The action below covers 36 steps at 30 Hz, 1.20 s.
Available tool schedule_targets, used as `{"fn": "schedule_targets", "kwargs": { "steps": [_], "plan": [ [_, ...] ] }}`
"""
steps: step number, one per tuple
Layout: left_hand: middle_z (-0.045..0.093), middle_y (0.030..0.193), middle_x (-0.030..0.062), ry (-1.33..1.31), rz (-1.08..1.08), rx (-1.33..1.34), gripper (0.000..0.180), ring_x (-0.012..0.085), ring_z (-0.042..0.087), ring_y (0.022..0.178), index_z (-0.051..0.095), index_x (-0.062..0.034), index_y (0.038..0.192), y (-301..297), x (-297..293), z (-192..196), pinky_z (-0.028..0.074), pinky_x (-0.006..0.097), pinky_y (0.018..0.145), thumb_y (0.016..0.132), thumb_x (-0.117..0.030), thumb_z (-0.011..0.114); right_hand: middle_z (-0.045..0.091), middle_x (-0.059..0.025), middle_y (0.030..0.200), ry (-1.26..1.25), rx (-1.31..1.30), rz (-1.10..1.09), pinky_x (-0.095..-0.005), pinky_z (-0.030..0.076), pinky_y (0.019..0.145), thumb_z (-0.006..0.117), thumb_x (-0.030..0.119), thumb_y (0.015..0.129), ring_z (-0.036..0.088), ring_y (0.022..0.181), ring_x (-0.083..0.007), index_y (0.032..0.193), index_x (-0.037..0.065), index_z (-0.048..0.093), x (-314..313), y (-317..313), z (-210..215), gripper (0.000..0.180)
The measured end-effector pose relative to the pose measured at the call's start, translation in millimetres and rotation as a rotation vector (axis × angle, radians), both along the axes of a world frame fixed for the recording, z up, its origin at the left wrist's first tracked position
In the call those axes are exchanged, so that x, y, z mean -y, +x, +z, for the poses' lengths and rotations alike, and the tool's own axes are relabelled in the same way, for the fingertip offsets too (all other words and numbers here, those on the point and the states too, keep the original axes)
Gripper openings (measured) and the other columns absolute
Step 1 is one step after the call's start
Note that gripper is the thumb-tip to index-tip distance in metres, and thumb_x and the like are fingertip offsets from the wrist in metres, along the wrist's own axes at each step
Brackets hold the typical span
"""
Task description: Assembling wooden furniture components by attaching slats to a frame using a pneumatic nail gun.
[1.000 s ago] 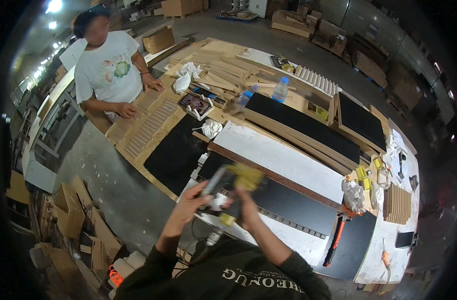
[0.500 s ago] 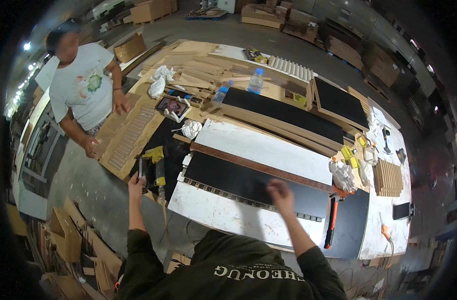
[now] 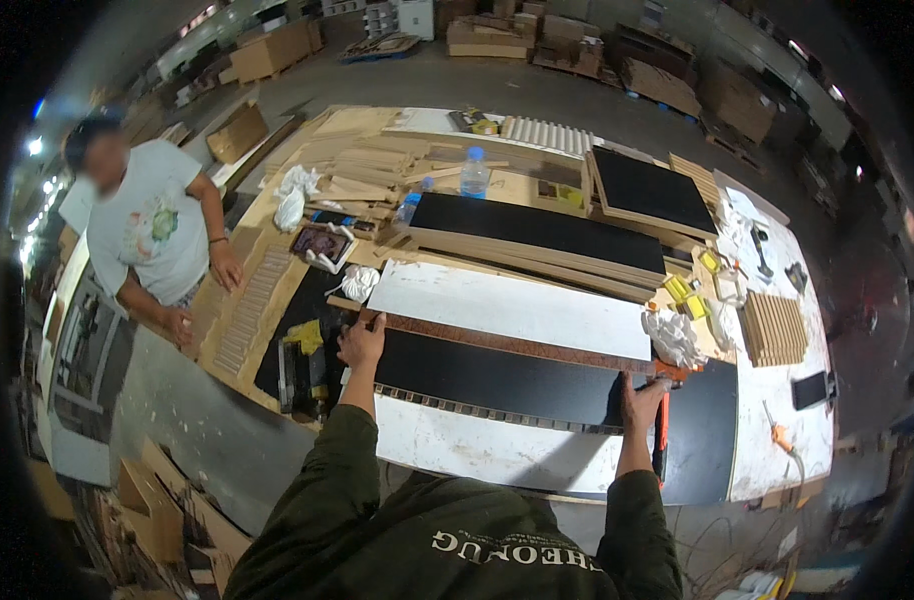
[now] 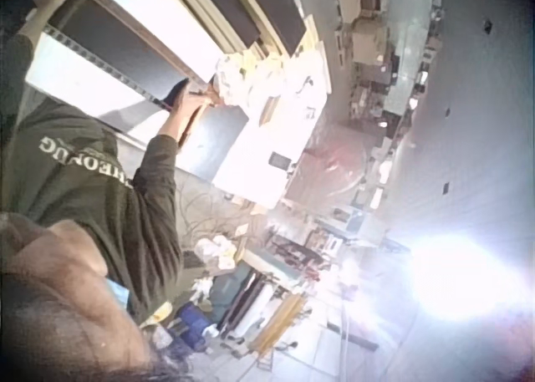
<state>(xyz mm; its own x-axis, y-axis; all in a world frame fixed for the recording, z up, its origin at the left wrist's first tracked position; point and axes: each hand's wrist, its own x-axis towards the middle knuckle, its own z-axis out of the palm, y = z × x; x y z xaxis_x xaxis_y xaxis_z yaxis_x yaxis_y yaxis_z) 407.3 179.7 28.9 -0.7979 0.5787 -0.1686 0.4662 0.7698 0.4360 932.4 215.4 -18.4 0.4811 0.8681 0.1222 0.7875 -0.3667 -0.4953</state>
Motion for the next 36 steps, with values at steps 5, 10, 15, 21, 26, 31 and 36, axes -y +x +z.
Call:
{"fn": "schedule_targets", "kwargs": {
  "steps": [5,10,15,21,26,31,36],
  "plan": [
    [0.042,0.139,0.0151,-0.023,0.014,0.061,0.063,0.0346,0.035,0.13,0.063,-0.0184,0.119,-17,-4,-3,0.029,0.054,0.104,0.077,-0.065,0.057,0.045,-0.0282,0.126,-0.112,0.006,-0.045,-0.047,0.041,0.094,0.055,0.065,0.077,0.047,0.116,-0.0415,0.123,0.0,0.052,4,-34,42,0.08],
    [0.045,0.135,0.016,0.15,0.077,0.057,0.068,0.0347,0.037,0.128,0.066,-0.0105,0.113,-14,0,-7,0.027,0.057,0.103,0.075,-0.066,0.057,0.047,-0.026,0.126,-0.083,-0.076,-0.075,-0.0462,0.04,0.097,0.054,0.068,0.076,0.046,0.119,-0.0397,0.126,-0.001,0.053,-1,-25,47,0.085],
    [0.053,0.119,0.0184,0.385,0.075,-0.028,0.058,0.0369,0.044,0.116,0.067,-0.0079,0.098,-12,23,-12,0.035,0.054,0.094,0.081,-0.062,0.053,0.046,-0.0196,0.132,0.005,-0.138,-0.165,-0.0425,0.036,0.101,0.055,0.066,0.078,0.045,0.121,-0.0354,0.124,-0.002,0.054,11,-11,30,0.082],
    [0.061,0.085,0.015,0.785,-0.1,-0.045,0.029,0.0268,0.056,0.082,0.064,-0.0004,0.093,-14,87,-10,0.043,0.037,0.073,0.092,-0.029,0.057,0.055,-0.0188,0.091,0.383,-0.465,-0.168,-0.0379,0.039,0.076,0.054,0.04,0.092,0.05,0.082,-0.0272,0.104,0.0,0.063,76,7,26,0.043],
    [0.055,0.116,0.0078,0.924,-0.101,0.506,0.033,0.0211,0.056,0.104,0.056,-0.0032,0.117,-11,171,13,0.047,0.033,0.085,0.098,-0.027,0.043,0.055,-0.0082,0.12,0.493,-0.863,-0.145,-0.0346,0.04,0.092,0.041,0.048,0.095,0.05,0.11,-0.0173,0.125,0.007,0.054,137,-13,42,0.052],
    [0.055,0.114,0.0093,0.765,0.164,0.505,0.033,0.0205,0.056,0.102,0.054,0.0007,0.118,-12,218,-6,0.048,0.033,0.085,0.097,-0.023,0.045,0.057,-0.0065,0.114,0.612,-1.232,-0.231,-0.0314,0.038,0.093,0.038,0.049,0.097,0.052,0.107,-0.0164,0.119,0.002,0.057,190,-23,40,0.056],
    [0.058,0.105,0.0078,0.784,0.196,0.507,0.029,0.0158,0.056,0.095,0.055,0.0018,0.117,-31,242,-57,0.047,0.03,0.08,0.094,-0.017,0.052,0.057,-0.0091,0.119,0.532,-1.11,-0.272,-0.0347,0.035,0.096,0.032,0.054,0.096,0.051,0.11,-0.0205,0.122,0.0,0.053,216,-18,24,0.063]
  ]
}}
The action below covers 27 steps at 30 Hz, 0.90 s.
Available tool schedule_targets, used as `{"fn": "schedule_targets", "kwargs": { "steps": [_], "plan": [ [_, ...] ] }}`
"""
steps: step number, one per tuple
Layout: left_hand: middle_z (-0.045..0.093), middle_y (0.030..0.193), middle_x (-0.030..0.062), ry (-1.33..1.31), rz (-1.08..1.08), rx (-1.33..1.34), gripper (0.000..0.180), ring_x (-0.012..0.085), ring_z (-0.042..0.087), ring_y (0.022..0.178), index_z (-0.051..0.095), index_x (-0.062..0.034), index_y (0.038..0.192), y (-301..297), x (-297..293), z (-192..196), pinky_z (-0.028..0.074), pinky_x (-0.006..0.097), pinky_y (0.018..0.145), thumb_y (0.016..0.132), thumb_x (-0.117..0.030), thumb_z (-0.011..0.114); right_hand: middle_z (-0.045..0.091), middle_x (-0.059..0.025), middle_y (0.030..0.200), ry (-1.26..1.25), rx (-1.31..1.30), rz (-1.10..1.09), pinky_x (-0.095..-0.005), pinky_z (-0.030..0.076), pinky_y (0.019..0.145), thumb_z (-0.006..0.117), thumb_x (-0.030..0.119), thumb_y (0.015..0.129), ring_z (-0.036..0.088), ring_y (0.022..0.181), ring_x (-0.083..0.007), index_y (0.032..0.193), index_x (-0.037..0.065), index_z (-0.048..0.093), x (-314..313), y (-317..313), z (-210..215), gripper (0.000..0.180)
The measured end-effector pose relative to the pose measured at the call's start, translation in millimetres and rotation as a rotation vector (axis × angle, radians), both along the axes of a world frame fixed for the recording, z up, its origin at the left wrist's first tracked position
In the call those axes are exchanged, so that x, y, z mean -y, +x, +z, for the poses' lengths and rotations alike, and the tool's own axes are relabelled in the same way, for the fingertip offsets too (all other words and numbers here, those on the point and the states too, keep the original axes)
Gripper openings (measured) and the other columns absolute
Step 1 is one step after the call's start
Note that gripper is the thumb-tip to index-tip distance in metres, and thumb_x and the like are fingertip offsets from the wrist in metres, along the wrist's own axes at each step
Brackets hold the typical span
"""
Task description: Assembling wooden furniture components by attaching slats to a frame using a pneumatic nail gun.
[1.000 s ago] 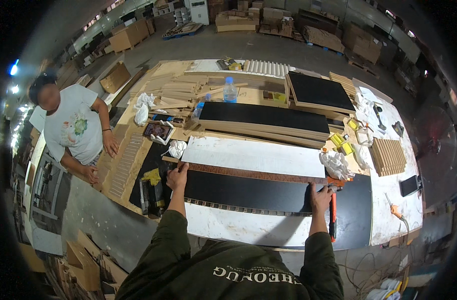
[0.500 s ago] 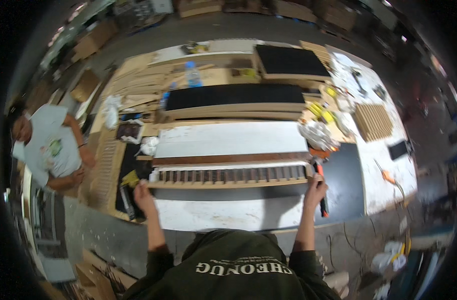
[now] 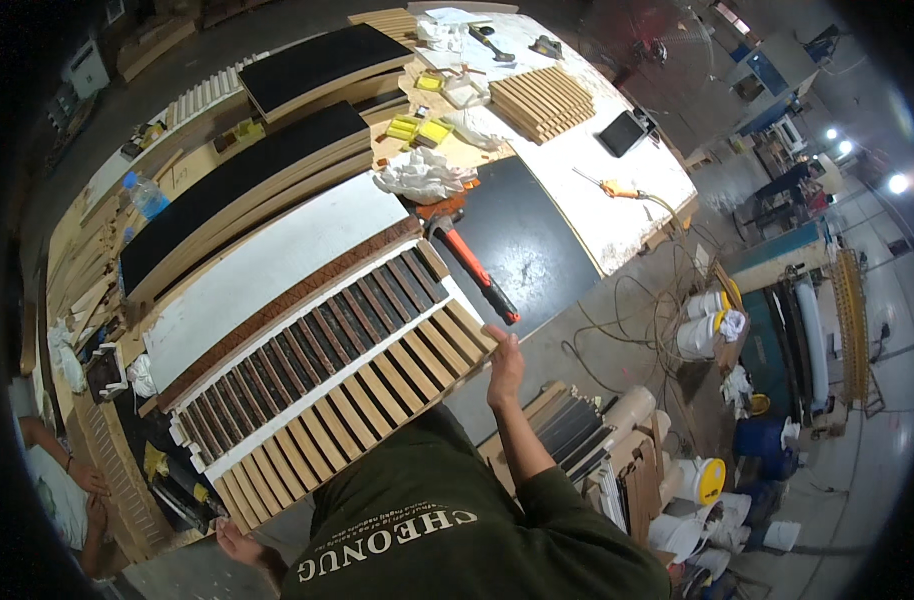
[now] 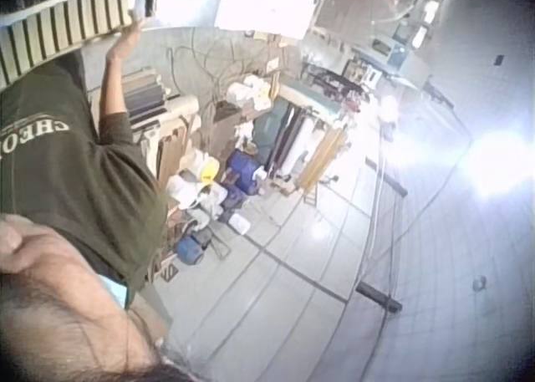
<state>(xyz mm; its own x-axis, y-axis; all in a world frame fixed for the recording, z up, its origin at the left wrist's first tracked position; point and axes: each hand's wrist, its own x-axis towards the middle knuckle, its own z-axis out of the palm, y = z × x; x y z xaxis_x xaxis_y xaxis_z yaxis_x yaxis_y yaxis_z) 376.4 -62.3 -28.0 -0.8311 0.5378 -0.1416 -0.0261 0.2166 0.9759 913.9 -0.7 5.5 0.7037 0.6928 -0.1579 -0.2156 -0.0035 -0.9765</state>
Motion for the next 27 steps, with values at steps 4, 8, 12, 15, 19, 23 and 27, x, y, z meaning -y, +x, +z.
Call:
{"fn": "schedule_targets", "kwargs": {
  "steps": [4,8,12,15,19,23,27],
  "plan": [
    [0.057,0.105,0.0079,-0.046,-0.181,-0.333,0.03,0.0154,0.053,0.095,0.054,0.0042,0.115,5,0,-10,0.042,0.03,0.085,0.095,-0.017,0.053,0.061,-0.0118,0.114,-0.236,0.337,0.016,-0.0333,0.036,0.097,0.035,0.048,0.097,0.052,0.111,-0.0193,0.119,0.001,0.058,6,0,6,0.057],
    [0.057,0.107,0.008,-0.112,-0.325,-0.45,0.033,0.0156,0.051,0.096,0.053,0.0062,0.116,25,-17,17,0.039,0.028,0.087,0.095,-0.02,0.054,0.061,-0.0093,0.116,-0.272,0.652,0.119,-0.0266,0.044,0.085,0.056,0.015,0.091,0.057,0.101,-0.0149,0.122,0.002,0.057,19,29,-26,0.034],
    [0.06,0.096,0.0061,-0.173,-0.463,-0.351,0.031,0.0163,0.053,0.085,0.059,0.0079,0.106,-8,-18,-23,0.043,0.03,0.081,0.092,-0.02,0.059,0.062,-0.0077,0.096,-0.306,0.631,0.218,-0.0285,0.047,0.077,0.066,0.012,0.081,0.058,0.084,-0.0153,0.115,0.006,0.064,11,42,-26,0.034],
    [0.062,0.091,0.0088,-0.136,-0.405,-0.536,0.03,0.017,0.054,0.08,0.062,0.0073,0.1,-9,-28,-51,0.044,0.028,0.075,0.092,-0.021,0.06,0.059,-0.008,0.085,-0.311,0.603,0.219,-0.029,0.047,0.073,0.067,0.012,0.079,0.057,0.077,-0.0158,0.11,0.005,0.066,3,50,-25,0.032],
    [0.055,0.119,0.0174,-0.386,-0.214,-1.426,0.042,0.0321,0.054,0.105,0.052,0.0008,0.122,36,-24,-15,0.044,0.042,0.084,0.09,-0.025,0.058,0.058,-0.012,0.087,-0.241,0.769,0.272,-0.0316,0.048,0.072,0.065,0.01,0.079,0.058,0.077,-0.0224,0.111,0.005,0.064,-4,41,-15,0.032],
    [0.035,0.139,0.0266,-0.299,-0.686,-1.138,0.076,0.0423,0.031,0.13,0.029,0.0038,0.139,192,-54,36,0.022,0.051,0.108,0.076,-0.018,0.065,0.057,-0.013,0.094,-0.207,0.909,0.309,-0.0364,0.047,0.08,0.059,0.007,0.082,0.058,0.086,-0.0283,0.121,0.01,0.058,-7,34,-9,0.039],
    [0.026,0.147,0.0228,-0.267,-1.29,-1.117,0.088,0.0378,0.02,0.138,0.027,0.0015,0.142,318,-60,66,0.014,0.054,0.111,0.08,-0.051,0.061,0.056,-0.0141,0.112,-0.055,1.105,0.311,-0.0372,0.045,0.084,0.055,0.002,0.083,0.055,0.096,-0.0296,0.119,0.012,0.06,-4,37,-8,0.038]
  ]
}}
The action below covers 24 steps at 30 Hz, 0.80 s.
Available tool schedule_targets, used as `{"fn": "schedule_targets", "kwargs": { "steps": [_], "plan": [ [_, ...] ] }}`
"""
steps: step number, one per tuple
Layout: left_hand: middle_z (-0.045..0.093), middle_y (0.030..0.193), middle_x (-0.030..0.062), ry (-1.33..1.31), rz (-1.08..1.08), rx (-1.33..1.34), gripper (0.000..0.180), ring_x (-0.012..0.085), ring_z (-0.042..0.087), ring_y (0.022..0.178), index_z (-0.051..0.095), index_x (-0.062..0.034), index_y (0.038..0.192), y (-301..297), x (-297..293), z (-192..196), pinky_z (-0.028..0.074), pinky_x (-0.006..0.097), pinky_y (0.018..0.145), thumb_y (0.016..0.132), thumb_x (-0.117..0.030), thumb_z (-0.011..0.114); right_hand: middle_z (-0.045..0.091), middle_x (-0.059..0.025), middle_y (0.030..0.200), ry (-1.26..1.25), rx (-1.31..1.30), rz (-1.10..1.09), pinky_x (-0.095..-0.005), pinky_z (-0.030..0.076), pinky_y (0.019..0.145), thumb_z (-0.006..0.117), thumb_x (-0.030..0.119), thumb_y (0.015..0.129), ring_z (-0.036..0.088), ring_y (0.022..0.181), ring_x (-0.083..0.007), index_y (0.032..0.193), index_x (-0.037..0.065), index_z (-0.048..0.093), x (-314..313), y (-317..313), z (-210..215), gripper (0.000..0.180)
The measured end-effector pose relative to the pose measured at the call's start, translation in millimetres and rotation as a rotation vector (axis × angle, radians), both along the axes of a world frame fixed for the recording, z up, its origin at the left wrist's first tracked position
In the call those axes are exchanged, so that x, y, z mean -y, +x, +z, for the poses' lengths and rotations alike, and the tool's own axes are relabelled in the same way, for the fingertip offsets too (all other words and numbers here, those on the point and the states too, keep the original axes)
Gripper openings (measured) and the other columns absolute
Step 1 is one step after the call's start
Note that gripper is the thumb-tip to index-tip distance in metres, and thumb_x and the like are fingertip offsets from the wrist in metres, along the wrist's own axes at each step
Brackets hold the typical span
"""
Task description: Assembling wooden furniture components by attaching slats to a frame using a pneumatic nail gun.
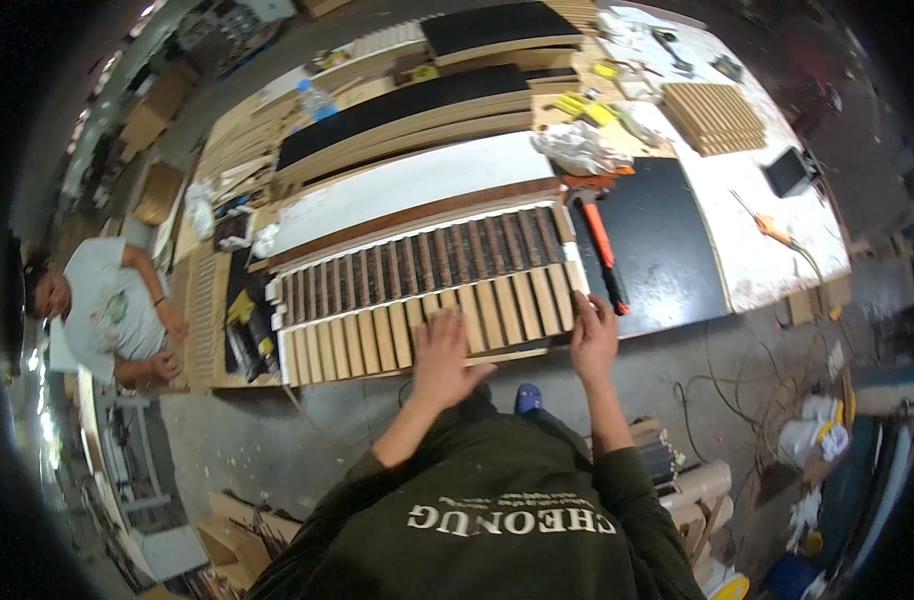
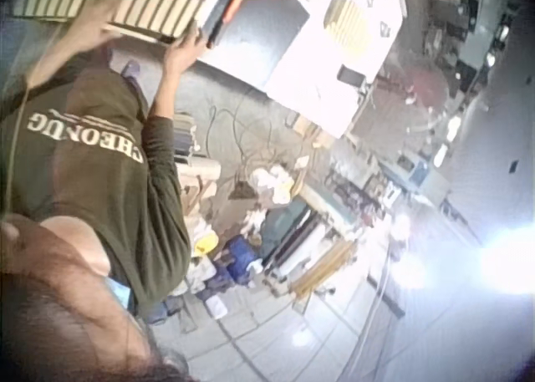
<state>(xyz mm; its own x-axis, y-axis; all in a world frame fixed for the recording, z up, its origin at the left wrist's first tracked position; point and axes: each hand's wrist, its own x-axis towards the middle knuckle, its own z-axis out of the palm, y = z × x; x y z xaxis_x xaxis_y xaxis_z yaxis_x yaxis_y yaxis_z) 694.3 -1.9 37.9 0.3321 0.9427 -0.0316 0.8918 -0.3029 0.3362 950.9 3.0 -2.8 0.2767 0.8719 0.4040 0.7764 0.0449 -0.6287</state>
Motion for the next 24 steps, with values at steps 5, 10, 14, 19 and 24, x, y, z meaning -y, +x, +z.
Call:
{"fn": "schedule_targets", "kwargs": {
  "steps": [5,10,14,19,24],
  "plan": [
    [0.023,0.15,0.0126,0.067,-0.08,-0.143,0.085,0.0345,0.017,0.139,0.028,-0.0071,0.144,-15,9,-11,0.014,0.053,0.111,0.082,-0.061,0.051,0.056,-0.0136,0.117,-0.023,0.079,0.114,-0.0415,0.04,0.092,0.051,0.005,0.083,0.051,0.103,-0.0316,0.121,0.015,0.059,-1,10,0,0.041],
    [0.023,0.15,0.014,0.103,0.116,-0.235,0.085,0.038,0.018,0.138,0.03,-0.012,0.144,-97,26,-15,0.016,0.06,0.108,0.079,-0.061,0.054,0.055,-0.0145,0.117,-0.031,0.091,0.177,-0.0419,0.039,0.092,0.051,0.007,0.085,0.051,0.106,-0.0315,0.124,0.012,0.057,-1,17,4,0.039],
    [0.022,0.151,0.0156,0.077,0.418,-0.341,0.083,0.0413,0.017,0.138,0.028,-0.0132,0.145,-199,50,-19,0.018,0.062,0.106,0.082,-0.063,0.05,0.054,-0.0138,0.118,-0.072,-0.001,0.181,-0.0398,0.04,0.091,0.05,0.007,0.086,0.052,0.107,-0.0304,0.123,0.012,0.058,-1,19,1,0.039],
    [0.023,0.149,0.0214,0.193,0.815,-0.09,0.083,0.0432,0.018,0.137,0.027,-0.0056,0.144,-271,46,-41,0.02,0.062,0.105,0.085,-0.062,0.047,0.049,-0.0175,0.124,-0.075,0.048,0.195,-0.0416,0.038,0.094,0.052,0.009,0.085,0.048,0.112,-0.0338,0.126,0.01,0.054,-10,13,7,0.041],
    [0.019,0.147,0.0291,0.058,1.096,-0.192,0.078,0.0441,0.017,0.137,0.025,0.0027,0.142,-203,-8,-50,0.013,0.06,0.108,0.09,-0.052,0.043,0.033,-0.0278,0.141,-0.223,0.075,0.236,-0.0428,0.032,0.106,0.067,0.025,0.077,0.036,0.128,-0.042,0.136,-0.002,0.037,-13,-2,13,0.071]
  ]
}}
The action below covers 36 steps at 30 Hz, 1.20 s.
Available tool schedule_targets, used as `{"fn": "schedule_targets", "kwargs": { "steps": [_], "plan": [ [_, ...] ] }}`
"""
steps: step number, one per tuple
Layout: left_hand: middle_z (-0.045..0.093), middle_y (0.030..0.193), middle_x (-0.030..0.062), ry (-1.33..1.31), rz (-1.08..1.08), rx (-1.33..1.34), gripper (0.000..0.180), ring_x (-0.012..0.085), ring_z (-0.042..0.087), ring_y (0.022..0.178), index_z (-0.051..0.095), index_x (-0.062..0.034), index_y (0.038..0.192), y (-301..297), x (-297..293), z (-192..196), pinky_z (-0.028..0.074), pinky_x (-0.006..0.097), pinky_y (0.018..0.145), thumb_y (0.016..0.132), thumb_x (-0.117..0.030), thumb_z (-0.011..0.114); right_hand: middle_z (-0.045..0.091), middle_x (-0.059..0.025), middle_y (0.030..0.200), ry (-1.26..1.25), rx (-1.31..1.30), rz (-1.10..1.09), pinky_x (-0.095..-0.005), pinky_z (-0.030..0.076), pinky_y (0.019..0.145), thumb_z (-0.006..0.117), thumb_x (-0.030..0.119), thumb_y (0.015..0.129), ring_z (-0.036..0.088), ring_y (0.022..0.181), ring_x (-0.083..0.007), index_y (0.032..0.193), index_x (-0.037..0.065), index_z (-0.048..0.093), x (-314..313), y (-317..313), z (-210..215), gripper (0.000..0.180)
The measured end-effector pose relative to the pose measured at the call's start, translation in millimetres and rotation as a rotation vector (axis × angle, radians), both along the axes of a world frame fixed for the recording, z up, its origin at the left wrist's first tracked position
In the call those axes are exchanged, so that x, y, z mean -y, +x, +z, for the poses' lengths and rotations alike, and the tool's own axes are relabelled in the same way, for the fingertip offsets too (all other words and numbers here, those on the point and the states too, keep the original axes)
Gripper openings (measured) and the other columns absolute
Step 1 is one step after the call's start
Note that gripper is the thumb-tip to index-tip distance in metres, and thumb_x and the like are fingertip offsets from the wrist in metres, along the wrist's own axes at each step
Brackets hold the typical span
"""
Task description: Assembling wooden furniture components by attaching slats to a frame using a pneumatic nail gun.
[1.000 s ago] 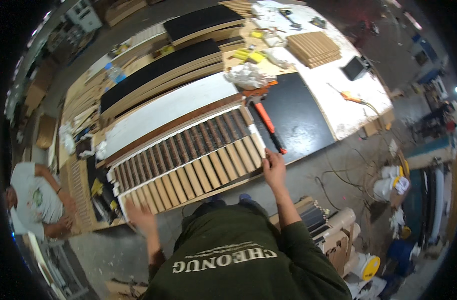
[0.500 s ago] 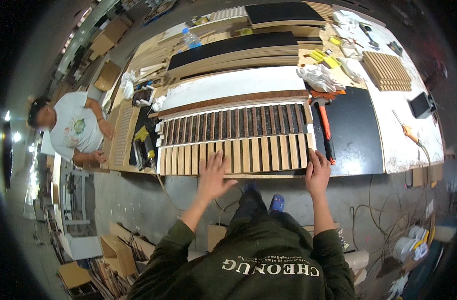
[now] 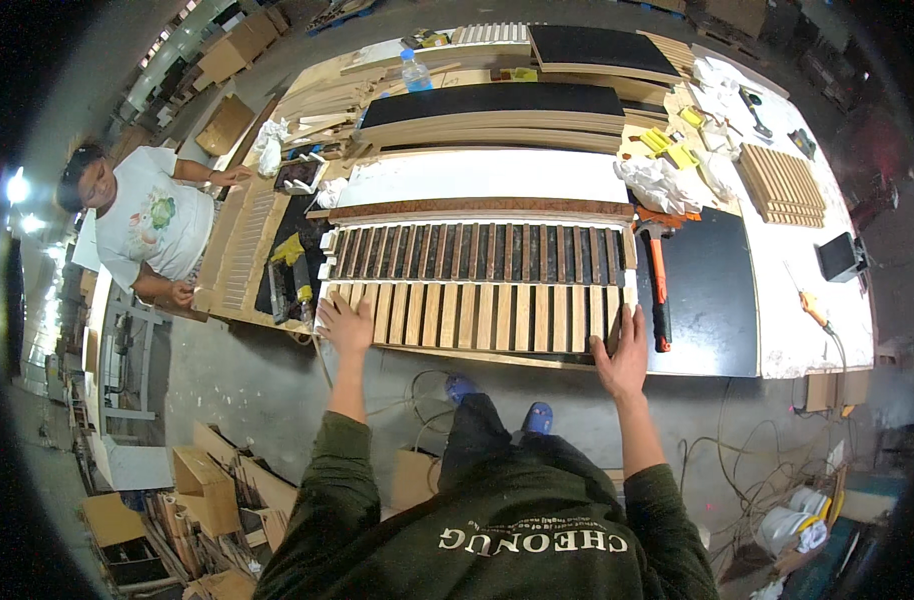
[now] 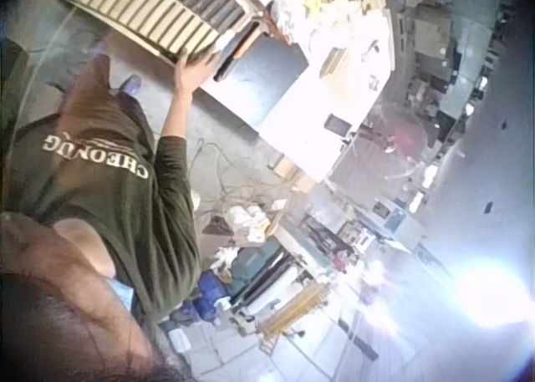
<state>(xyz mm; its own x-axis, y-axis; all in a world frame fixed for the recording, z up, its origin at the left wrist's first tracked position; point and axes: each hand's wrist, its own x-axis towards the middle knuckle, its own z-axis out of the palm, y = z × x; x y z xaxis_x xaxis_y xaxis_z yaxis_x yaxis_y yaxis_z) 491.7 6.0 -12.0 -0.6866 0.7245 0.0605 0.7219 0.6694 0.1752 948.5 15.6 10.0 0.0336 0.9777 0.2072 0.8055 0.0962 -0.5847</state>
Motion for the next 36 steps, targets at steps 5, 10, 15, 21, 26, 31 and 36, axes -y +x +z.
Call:
{"fn": "schedule_targets", "kwargs": {
  "steps": [5,10,15,21,26,31,36],
  "plan": [
    [0.018,0.149,0.0271,-0.022,-0.211,-0.095,0.081,0.0436,0.013,0.138,0.023,0.0039,0.143,101,-25,-3,0.009,0.061,0.108,0.089,-0.054,0.041,0.032,-0.0291,0.14,0.02,-0.006,0.034,-0.043,0.033,0.105,0.068,0.03,0.077,0.036,0.128,-0.0418,0.136,-0.002,0.036,-1,3,-2,0.075],
    [0.013,0.15,0.0256,-0.065,-0.517,0.044,0.084,0.0433,0.006,0.14,0.019,0.0019,0.144,215,-34,24,0.005,0.057,0.11,0.089,-0.058,0.041,0.032,-0.028,0.141,0.001,-0.024,0.003,-0.043,0.033,0.105,0.07,0.027,0.074,0.037,0.127,-0.0421,0.137,-0.001,0.036,1,2,-3,0.076],
    [0.015,0.149,0.0282,-0.023,-0.821,0.246,0.081,0.0443,0.004,0.14,0.027,-0.0011,0.142,311,-38,30,0.002,0.062,0.108,0.088,-0.06,0.042,0.03,-0.0276,0.142,-0.026,0.023,0.005,-0.0463,0.032,0.105,0.068,0.029,0.076,0.033,0.129,-0.0427,0.138,0.0,0.034,1,0,-1,0.076],
    [0.017,0.151,0.0196,0.057,-1.147,0.266,0.07,0.0425,0.007,0.14,0.039,-0.0156,0.14,335,-40,37,0.003,0.066,0.106,0.088,-0.062,0.041,0.024,-0.0236,0.147,-0.089,0.098,-0.028,-0.055,0.027,0.106,0.06,0.039,0.079,0.027,0.134,-0.0418,0.142,0.007,0.03,3,5,-11,0.077],
    [0.017,0.152,0.0155,0.055,-1.28,0.292,0.079,0.0361,0.012,0.141,0.033,-0.0186,0.144,296,-46,26,0.01,0.061,0.109,0.083,-0.068,0.043,0.023,-0.0217,0.148,-0.142,0.178,-0.052,-0.0558,0.025,0.107,0.059,0.043,0.08,0.024,0.136,-0.04,0.143,0.009,0.029,7,0,2,0.077],
    [0.014,0.154,0.0134,-0.124,-1.218,-0.002,0.089,0.0356,0.011,0.141,0.024,-0.0187,0.147,247,-43,40,0.01,0.06,0.11,0.079,-0.074,0.042,0.025,-0.0199,0.148,-0.173,0.154,-0.037,-0.0561,0.023,0.108,0.058,0.045,0.082,0.023,0.136,-0.041,0.143,0.01,0.029,8,-5,12,0.077],
    [0.014,0.153,0.0143,-0.199,-1.086,-0.101,0.084,0.0374,0.011,0.141,0.023,-0.0202,0.148,193,-45,46,0.009,0.062,0.109,0.082,-0.068,0.045,0.024,-0.0191,0.148,-0.166,0.18,-0.045,-0.0567,0.02,0.109,0.058,0.044,0.082,0.022,0.136,-0.0421,0.143,0.01,0.029,10,-12,10,0.076]
  ]
}}
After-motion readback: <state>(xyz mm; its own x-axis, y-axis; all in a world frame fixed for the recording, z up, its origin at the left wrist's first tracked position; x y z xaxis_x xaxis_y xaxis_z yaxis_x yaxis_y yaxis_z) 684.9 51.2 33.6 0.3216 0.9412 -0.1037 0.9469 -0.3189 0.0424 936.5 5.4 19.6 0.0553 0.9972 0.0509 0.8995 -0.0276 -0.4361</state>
